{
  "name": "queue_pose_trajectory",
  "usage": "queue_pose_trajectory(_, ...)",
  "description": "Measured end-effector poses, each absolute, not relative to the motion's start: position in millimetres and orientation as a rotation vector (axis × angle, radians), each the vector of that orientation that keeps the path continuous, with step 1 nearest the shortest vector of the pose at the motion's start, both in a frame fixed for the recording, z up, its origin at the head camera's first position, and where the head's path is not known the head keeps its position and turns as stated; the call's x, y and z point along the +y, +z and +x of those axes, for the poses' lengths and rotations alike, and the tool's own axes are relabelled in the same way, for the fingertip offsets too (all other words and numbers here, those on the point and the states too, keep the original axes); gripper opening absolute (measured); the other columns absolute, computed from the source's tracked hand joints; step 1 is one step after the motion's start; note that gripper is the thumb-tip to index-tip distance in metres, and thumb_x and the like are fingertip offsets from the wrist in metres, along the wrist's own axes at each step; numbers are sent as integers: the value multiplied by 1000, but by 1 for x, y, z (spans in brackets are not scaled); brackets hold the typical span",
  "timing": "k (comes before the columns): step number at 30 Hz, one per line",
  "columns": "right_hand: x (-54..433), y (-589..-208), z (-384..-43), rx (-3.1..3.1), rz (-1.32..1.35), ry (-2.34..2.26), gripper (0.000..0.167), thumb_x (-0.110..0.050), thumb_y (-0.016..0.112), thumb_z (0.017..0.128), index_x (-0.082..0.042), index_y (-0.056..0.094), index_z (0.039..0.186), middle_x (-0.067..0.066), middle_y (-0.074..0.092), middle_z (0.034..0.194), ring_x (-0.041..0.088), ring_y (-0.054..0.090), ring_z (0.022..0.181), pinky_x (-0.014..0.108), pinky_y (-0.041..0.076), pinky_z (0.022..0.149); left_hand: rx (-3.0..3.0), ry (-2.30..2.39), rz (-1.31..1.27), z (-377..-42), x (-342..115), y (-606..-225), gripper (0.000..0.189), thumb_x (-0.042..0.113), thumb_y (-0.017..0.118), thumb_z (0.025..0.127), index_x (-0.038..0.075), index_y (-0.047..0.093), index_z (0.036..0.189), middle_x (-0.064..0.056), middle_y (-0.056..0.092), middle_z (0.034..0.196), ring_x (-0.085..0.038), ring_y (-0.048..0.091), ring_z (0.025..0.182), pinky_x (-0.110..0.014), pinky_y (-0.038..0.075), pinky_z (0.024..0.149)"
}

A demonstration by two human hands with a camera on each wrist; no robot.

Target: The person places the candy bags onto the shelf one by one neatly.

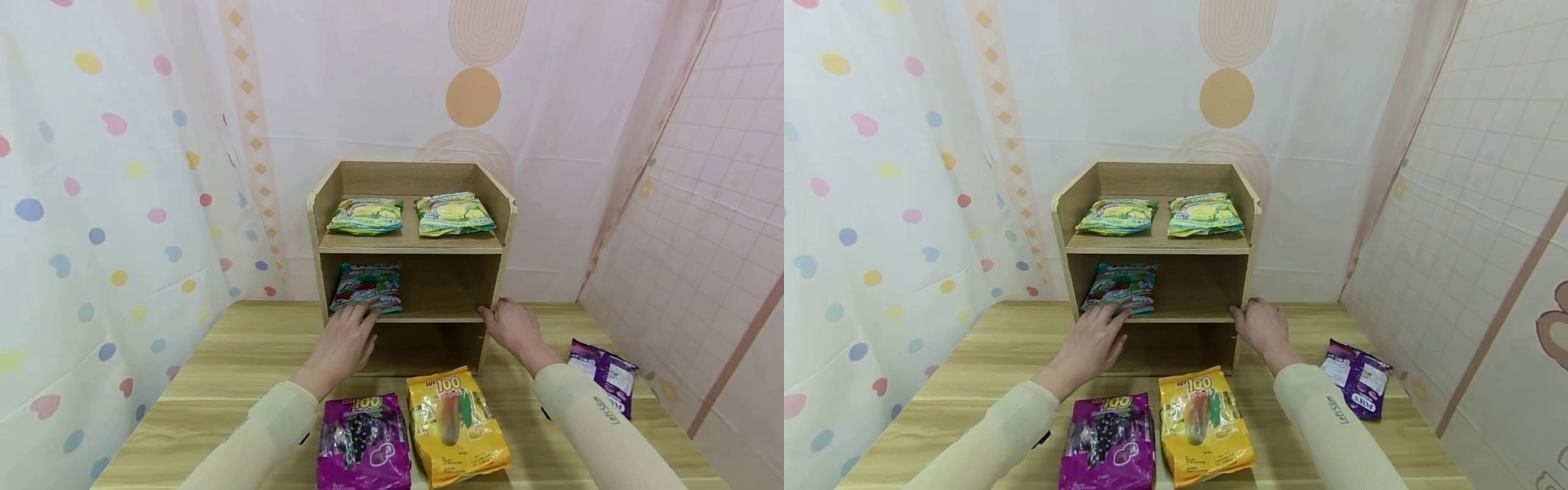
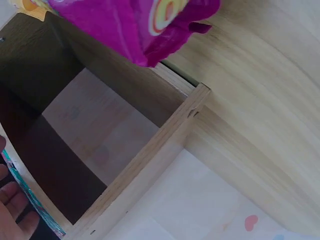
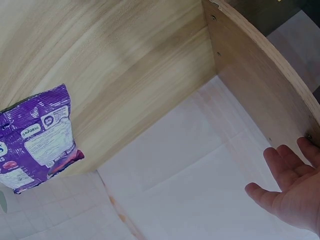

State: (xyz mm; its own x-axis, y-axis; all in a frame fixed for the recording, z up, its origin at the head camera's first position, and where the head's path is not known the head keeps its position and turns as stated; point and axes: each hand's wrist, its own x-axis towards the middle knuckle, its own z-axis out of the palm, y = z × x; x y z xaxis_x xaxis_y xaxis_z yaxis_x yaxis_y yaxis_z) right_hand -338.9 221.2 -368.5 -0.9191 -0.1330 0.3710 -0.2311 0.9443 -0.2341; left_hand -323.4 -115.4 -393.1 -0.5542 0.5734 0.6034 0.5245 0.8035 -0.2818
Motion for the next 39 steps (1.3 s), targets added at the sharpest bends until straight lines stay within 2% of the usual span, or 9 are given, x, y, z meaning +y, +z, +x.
queue_pose_trajectory(4,221,-368,-339,-2750,260,395,58,-34,48,104,-10,49,51,27,66,114,39,68,85,50,49,75,-2261,81,-812,-323,-116,-394,42,22,69,91,4,63,129,-14,61,118,-31,59,105,-46,49,92)
queue_pose_trajectory(12,221,-369,-338,-2765,263,405,56,-34,47,104,-10,50,53,27,66,115,41,67,91,52,49,80,-2323,105,-776,-324,-115,-393,48,29,69,91,8,59,133,-14,61,123,-31,60,110,-54,44,97)
queue_pose_trajectory(18,221,-369,-339,-2752,263,401,57,-34,47,104,-11,49,52,26,67,113,38,67,81,50,50,74,-2388,103,-742,-325,-115,-393,51,35,69,93,9,58,135,-14,60,130,-30,59,116,-59,38,103)
queue_pose_trajectory(23,222,-369,-340,-2749,262,399,57,-34,47,104,-11,49,52,26,67,115,38,68,85,49,49,73,-2431,110,-725,-326,-114,-392,55,46,63,95,11,58,137,-14,58,134,-30,56,122,-60,33,107)
queue_pose_trajectory(31,222,-370,-340,-2754,252,406,57,-35,47,104,-10,49,53,27,65,119,40,67,92,50,49,77,-2480,113,-723,-325,-115,-392,62,53,58,96,12,54,142,-14,53,142,-30,51,130,-63,27,110)
queue_pose_trajectory(35,221,-370,-340,-2752,249,405,58,-35,46,104,-10,49,52,26,66,117,39,67,86,48,48,73,-2454,46,-731,-324,-116,-394,59,50,59,96,12,55,141,-15,53,141,-31,51,130,-62,27,110)
queue_pose_trajectory(39,221,-370,-339,-2753,249,408,57,-35,46,104,-10,50,53,26,66,117,39,67,86,49,48,75,-2318,-41,-738,-323,-118,-394,49,41,64,96,9,61,133,-17,58,132,-35,55,121,-61,34,106)
